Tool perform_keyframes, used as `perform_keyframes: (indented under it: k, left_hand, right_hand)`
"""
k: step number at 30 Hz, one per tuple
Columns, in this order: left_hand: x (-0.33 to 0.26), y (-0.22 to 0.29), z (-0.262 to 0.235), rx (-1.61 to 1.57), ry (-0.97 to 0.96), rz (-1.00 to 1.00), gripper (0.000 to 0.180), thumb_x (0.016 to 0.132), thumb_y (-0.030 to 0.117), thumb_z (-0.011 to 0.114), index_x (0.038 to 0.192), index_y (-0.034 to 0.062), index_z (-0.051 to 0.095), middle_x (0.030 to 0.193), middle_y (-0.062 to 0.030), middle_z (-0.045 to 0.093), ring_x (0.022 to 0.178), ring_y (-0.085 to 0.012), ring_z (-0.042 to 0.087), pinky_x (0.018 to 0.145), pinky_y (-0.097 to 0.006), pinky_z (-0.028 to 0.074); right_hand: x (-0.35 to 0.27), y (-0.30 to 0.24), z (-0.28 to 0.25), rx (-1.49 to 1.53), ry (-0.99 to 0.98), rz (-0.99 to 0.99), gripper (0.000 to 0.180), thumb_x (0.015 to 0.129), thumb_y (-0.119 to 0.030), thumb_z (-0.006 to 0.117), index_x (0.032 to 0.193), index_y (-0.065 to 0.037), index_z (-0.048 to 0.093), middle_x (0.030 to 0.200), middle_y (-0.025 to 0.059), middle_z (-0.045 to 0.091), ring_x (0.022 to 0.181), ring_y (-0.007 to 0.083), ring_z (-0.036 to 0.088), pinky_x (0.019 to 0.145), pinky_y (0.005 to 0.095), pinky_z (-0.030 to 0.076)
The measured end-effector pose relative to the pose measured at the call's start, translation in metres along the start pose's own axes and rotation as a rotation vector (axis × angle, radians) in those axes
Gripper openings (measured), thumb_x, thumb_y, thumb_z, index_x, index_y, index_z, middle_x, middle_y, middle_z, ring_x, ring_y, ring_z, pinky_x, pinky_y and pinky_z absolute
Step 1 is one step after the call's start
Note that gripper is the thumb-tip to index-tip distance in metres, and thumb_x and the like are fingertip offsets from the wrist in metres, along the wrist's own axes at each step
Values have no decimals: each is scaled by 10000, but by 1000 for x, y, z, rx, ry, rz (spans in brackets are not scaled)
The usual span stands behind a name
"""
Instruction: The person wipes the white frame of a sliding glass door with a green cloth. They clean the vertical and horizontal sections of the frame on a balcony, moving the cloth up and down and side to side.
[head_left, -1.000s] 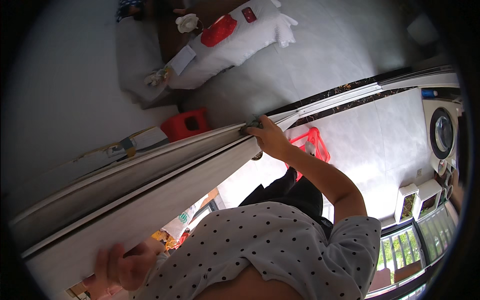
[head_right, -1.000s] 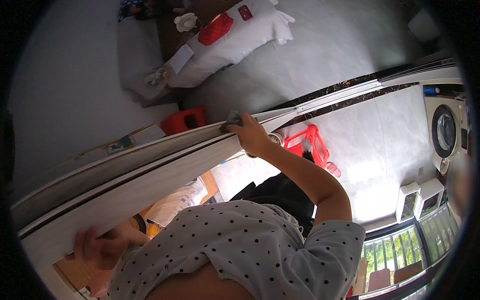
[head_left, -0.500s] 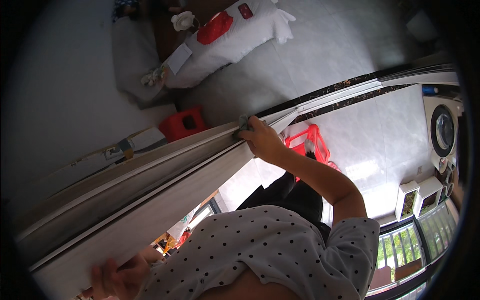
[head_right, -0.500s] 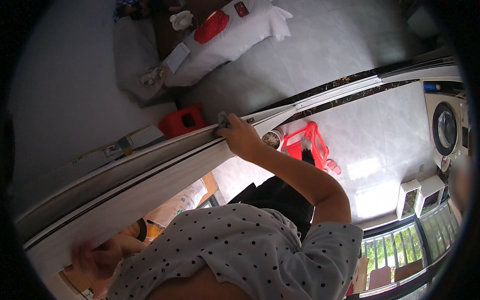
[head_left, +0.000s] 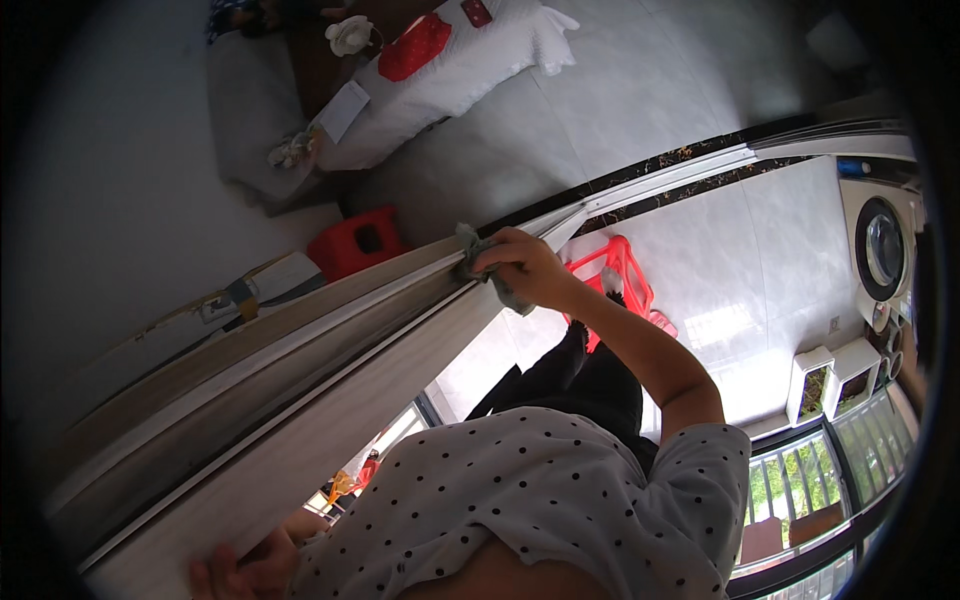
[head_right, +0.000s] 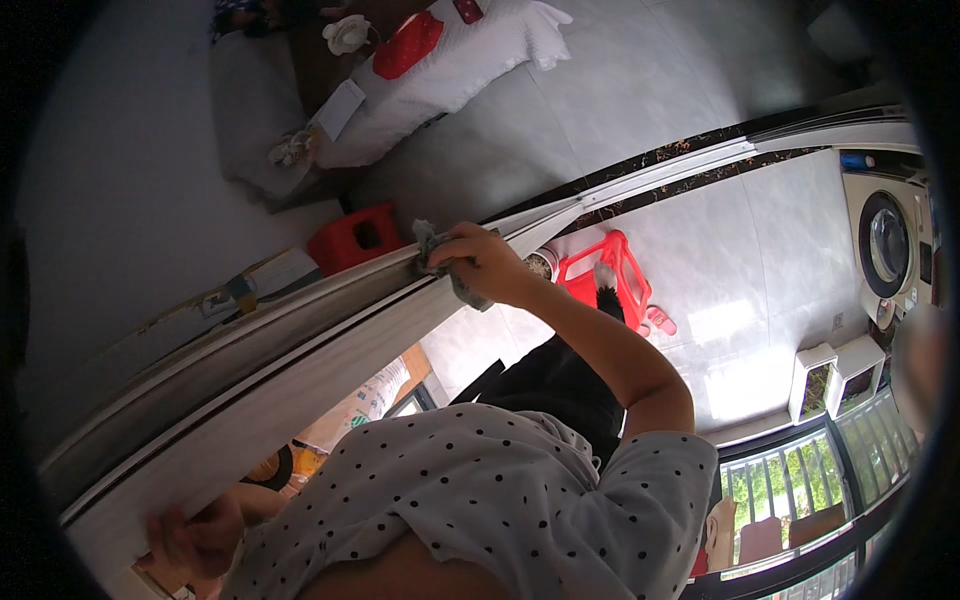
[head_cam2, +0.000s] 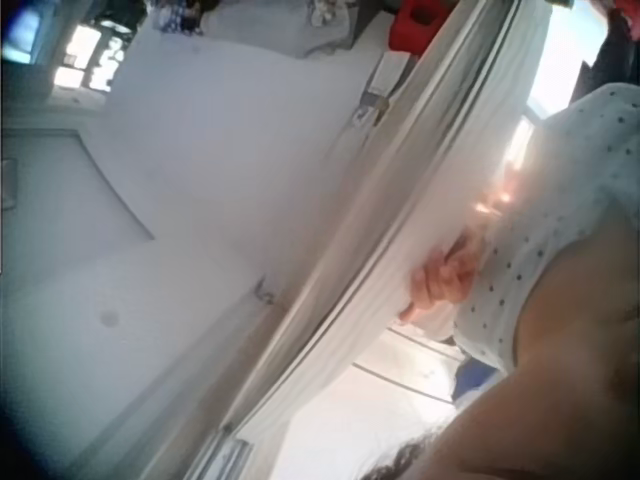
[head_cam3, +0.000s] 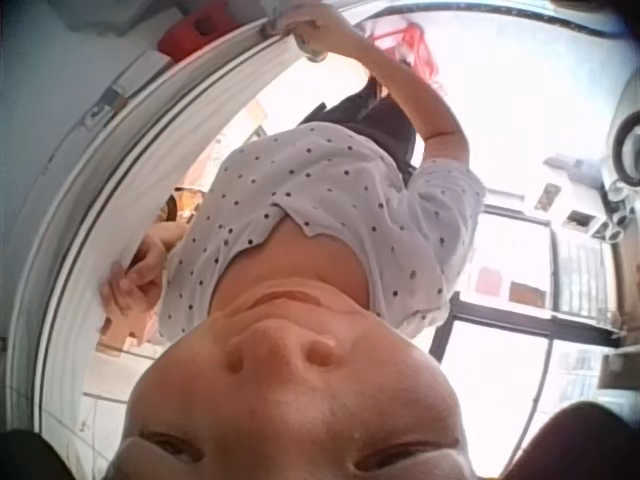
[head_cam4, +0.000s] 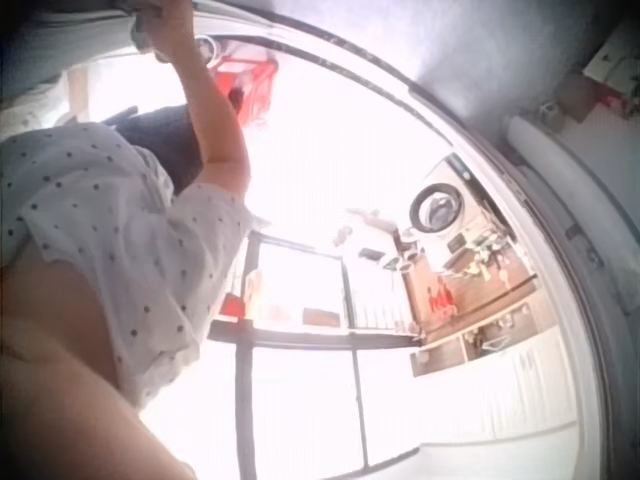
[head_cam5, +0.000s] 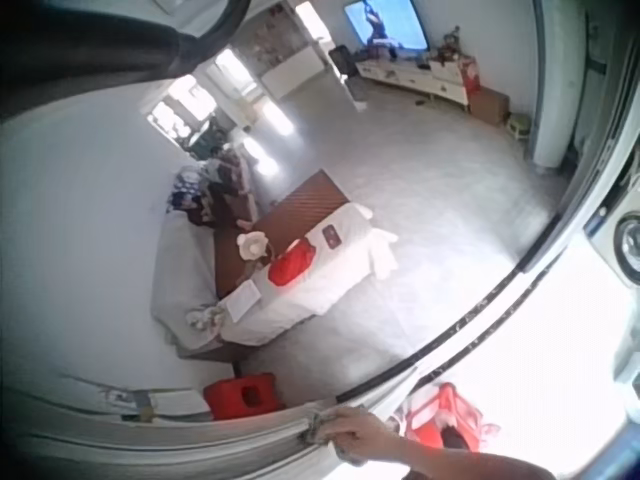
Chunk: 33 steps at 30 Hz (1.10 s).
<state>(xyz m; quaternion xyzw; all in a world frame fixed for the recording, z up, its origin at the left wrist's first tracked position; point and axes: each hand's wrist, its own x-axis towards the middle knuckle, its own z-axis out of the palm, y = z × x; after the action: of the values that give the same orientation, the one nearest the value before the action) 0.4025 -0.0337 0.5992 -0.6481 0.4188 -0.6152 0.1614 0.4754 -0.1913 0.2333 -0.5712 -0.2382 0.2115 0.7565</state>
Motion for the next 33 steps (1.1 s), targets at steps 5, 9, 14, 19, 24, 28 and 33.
perform_keyframes:
  k: [5, 9, 14, 19, 24, 28, 33]
  left_hand:
    - [3, 2, 2, 10, -82, 5, 71, 735, 112, 545, 682, 74, 516, 596, -20, 469, 704, -197, 498, 1086, -470, 263]
    - [4, 5, -2, 109, -129, -27, 97, 757, 127, 547, 678, 79, 518, 590, -19, 464, 703, -197, 495, 1052, -473, 288]
    - [4, -1, -3, 86, -115, 45, 105, 762, 136, 542, 674, 81, 526, 578, -19, 459, 703, -199, 493, 961, -446, 341]
    - [0, -1, -7, 131, -127, 37, 72, 756, 127, 531, 706, 76, 530, 580, -19, 457, 711, -199, 488, 960, -443, 340]
    - [-3, -3, -18, 130, -151, 17, 65, 783, 134, 498, 778, 73, 523, 617, -14, 459, 730, -200, 478, 976, -437, 336]
    - [0, -1, -22, 88, -230, -8, 74, 800, 136, 506, 813, 76, 547, 683, -23, 507, 770, -211, 514, 1022, -455, 339]
    - [-2, -2, -26, 136, -295, -16, 96, 822, 148, 496, 845, 75, 555, 709, -26, 522, 788, -212, 540, 1033, -473, 343]
  right_hand:
    - [-14, 36, -34, 869, 219, 636, 285, 857, 48, 429, 1042, -57, 619, 1039, 62, 622, 890, 177, 623, 802, 289, 504]
    - [-21, 41, -37, 1119, 235, 652, 257, 901, -43, 441, 1131, -67, 552, 1065, 89, 616, 916, 199, 623, 789, 334, 528]
    - [-25, 53, -33, 1286, 151, 488, 271, 925, -135, 424, 1146, -30, 541, 1103, 103, 605, 1022, 225, 592, 904, 365, 482]
    - [-8, 32, -41, 1298, 218, 526, 307, 920, -193, 474, 1196, -60, 497, 1042, 85, 594, 964, 206, 594, 856, 336, 497]
    - [10, 39, -48, 1065, 207, 557, 355, 932, -214, 489, 1259, -83, 445, 1032, 67, 582, 910, 161, 598, 743, 286, 527]
    - [30, 46, -41, 1258, 240, 631, 418, 916, -140, 464, 1324, -74, 401, 1106, 82, 572, 940, 171, 595, 804, 283, 511]
    - [62, 43, -21, 853, 244, 534, 447, 882, -11, 445, 1328, -41, 434, 1156, 83, 570, 1003, 153, 575, 848, 270, 490]
